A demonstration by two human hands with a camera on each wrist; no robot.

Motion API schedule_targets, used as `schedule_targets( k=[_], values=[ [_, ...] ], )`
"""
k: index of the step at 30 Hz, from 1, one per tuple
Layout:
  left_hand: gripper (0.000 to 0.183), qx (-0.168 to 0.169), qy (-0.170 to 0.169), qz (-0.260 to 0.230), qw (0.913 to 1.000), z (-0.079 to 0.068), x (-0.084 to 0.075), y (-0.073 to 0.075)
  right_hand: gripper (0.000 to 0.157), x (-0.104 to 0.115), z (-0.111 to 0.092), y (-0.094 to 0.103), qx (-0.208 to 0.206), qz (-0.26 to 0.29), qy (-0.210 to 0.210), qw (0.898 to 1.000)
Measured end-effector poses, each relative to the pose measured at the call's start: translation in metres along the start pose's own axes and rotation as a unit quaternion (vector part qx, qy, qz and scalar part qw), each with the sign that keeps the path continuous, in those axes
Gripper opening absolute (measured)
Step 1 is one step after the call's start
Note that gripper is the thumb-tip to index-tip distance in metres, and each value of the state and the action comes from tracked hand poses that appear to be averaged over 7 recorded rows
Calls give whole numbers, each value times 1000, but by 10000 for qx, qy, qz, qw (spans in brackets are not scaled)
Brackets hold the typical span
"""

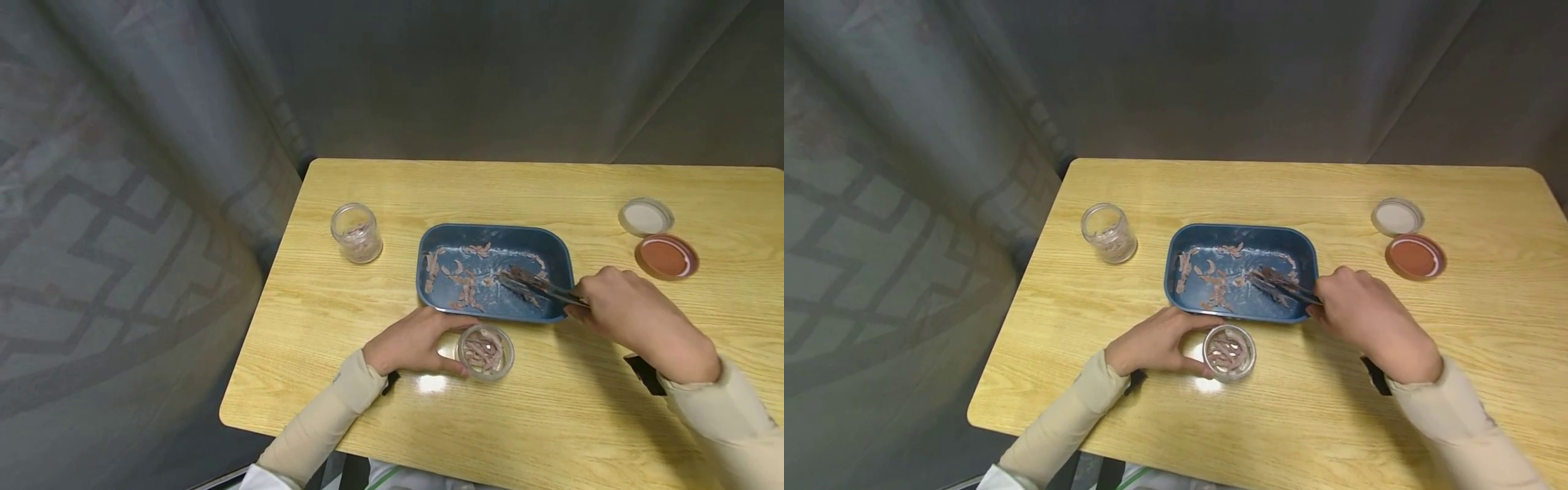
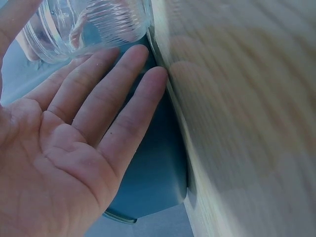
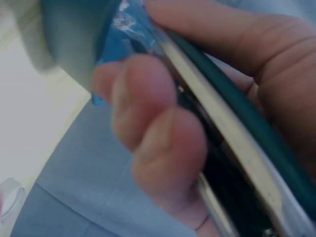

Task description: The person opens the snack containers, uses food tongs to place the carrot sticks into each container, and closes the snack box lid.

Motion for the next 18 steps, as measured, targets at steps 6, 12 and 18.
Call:
schedule_targets(
  k=[6, 12, 18],
  values=[
    [79, -1, -12, -12, 10000, -1, 0, 0, 38, 1, -4, -3, -333, -98, 213, 9992],
    [80, 17, 2, -3, 10000, -1, -1, 0, 38, -3, -6, -7, -537, -178, 494, 9972],
    [79, -27, -1, 50, 10000, -1, 0, 1, 13, -12, -11, -6, -1349, -123, 1164, 9839]
  ],
)
Point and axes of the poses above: each hand's wrist, its own z-axis towards the middle knuckle, its own y-axis out of the back of the hand, x = y × z, the point moved 5 cm from there along z, towards the middle knuckle, and after that the axes turned 10 degrees about x, right-handed, at the moved point
